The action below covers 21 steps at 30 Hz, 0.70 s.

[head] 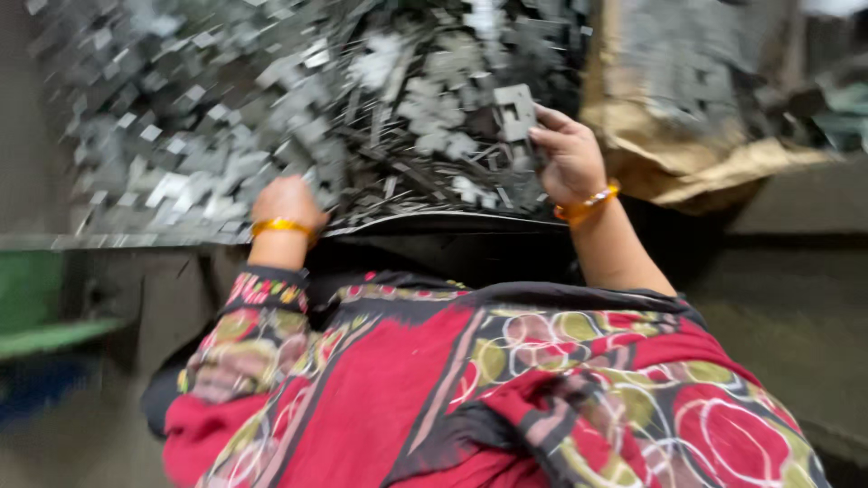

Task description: The person sits and repeatedly picks up small metal brackets and rods from a large bin, separating them by hand and placing them into a nearby container. The task involves continuous manual sorting of mixed hardware components.

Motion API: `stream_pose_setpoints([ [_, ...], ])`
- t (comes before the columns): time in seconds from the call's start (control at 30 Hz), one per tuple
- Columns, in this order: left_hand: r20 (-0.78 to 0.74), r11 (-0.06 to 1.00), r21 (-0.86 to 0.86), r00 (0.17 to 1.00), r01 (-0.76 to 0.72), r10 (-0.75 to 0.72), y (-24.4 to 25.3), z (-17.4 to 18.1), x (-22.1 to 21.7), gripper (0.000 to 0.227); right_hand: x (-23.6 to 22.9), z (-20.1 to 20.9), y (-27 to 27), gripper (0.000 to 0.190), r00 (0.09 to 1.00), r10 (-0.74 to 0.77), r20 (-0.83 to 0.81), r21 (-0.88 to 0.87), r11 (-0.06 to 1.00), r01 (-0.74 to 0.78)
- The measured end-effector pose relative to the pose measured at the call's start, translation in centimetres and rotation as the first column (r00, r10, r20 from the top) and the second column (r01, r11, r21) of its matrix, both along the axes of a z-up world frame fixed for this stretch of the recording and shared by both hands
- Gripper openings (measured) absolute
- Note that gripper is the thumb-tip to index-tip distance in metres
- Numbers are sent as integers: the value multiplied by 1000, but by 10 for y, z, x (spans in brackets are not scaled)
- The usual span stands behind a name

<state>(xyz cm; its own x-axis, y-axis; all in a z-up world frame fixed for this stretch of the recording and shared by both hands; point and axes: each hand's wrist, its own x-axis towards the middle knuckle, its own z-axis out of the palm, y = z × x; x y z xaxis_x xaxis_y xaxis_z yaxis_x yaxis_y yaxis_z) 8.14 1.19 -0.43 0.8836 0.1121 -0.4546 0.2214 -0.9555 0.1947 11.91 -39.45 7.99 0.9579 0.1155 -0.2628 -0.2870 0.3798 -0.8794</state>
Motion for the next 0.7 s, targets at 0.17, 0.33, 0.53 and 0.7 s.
stream_pose_setpoints([
  [0.17,147,979,153,976,137,-160,-2,-16,-16,22,18,-8,-39,45,917,-191,350,-106,965,241],
  [0.33,528,956,260,808,137,-259,10,-13,-12,6,21,-12,-74,46,809,-110,578,-441,792,422],
  [0.53,862,983,56,488,173,-135,-3,-13,4,20,76,-44,-126,49,577,302,759,-634,140,761],
  [0.7,826,980,-108,564,165,-3,1,-20,24,21,118,-45,-198,56,870,348,350,-825,-326,462],
])
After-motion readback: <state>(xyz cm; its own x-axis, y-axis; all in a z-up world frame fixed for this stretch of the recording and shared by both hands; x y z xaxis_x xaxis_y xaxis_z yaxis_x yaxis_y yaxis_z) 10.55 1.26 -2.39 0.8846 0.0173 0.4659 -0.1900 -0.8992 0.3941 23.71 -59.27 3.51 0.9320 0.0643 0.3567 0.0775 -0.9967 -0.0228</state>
